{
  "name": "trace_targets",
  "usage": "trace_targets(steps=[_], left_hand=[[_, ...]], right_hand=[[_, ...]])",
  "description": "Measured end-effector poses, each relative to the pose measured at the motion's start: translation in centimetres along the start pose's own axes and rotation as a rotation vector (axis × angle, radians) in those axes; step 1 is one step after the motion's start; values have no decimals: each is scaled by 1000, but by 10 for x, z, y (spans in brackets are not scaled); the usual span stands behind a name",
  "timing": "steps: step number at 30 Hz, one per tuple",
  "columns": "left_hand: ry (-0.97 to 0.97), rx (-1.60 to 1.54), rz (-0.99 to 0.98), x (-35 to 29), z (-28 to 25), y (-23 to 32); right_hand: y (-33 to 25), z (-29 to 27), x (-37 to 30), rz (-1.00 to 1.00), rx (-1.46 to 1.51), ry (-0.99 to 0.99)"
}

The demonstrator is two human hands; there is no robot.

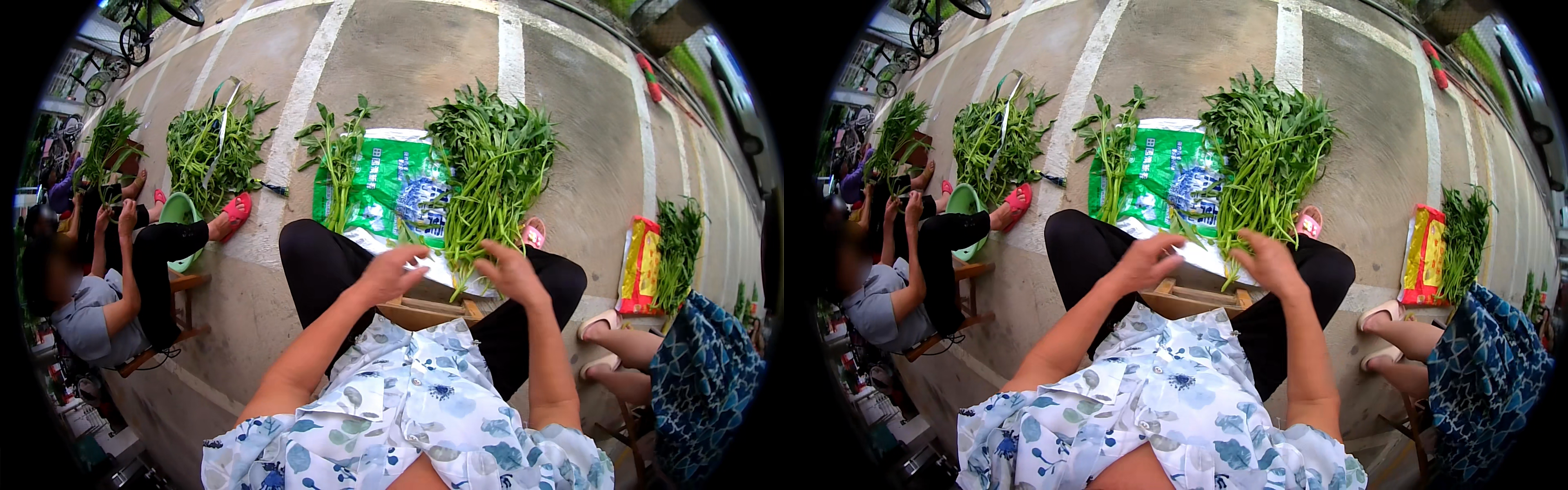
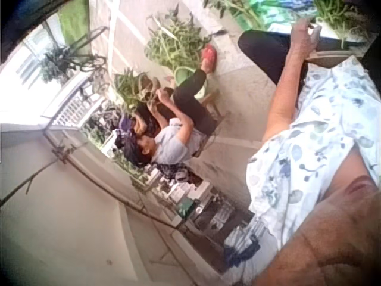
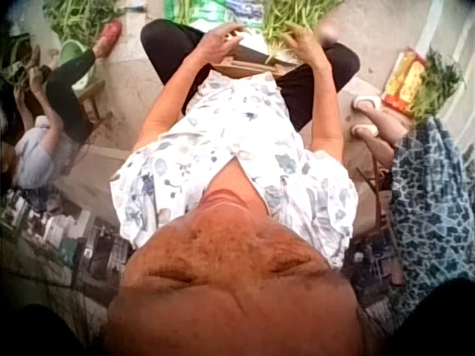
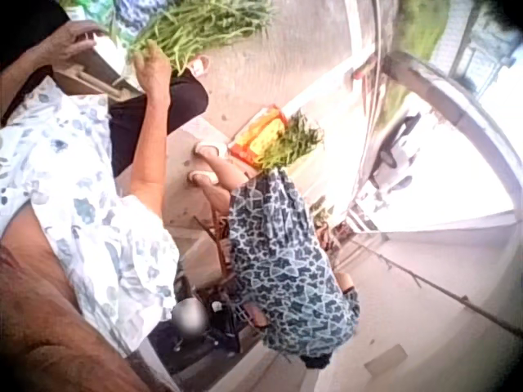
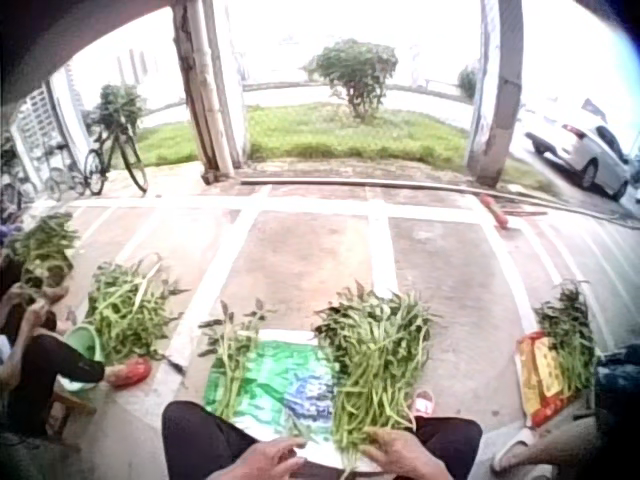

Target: The person trims stems and leaves from a pile of water spinach by hand while sitting on a stool. They break the stems and place the prepared portions onto a green and white sack on another stool.

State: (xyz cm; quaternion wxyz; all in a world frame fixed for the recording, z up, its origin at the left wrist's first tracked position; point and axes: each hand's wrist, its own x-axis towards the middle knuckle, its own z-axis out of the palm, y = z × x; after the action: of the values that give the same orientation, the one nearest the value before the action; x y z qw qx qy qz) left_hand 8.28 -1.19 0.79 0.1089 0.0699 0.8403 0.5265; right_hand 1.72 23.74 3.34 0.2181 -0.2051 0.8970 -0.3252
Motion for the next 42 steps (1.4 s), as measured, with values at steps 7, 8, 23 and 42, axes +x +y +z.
trace_targets(steps=[7,8,23,42], left_hand=[[499,-317,-109,-33,-43,-7],[516,-351,-133,-40,-40,-11],[-214,609,68,-97,30,26],[18,692,158,-180,-9,23]], right_hand=[[-2,-44,9,182,10,171],[-16,-36,11,117,-46,144],[42,73,-11,80,-102,-361],[-2,105,-53,-198,15,-919]])
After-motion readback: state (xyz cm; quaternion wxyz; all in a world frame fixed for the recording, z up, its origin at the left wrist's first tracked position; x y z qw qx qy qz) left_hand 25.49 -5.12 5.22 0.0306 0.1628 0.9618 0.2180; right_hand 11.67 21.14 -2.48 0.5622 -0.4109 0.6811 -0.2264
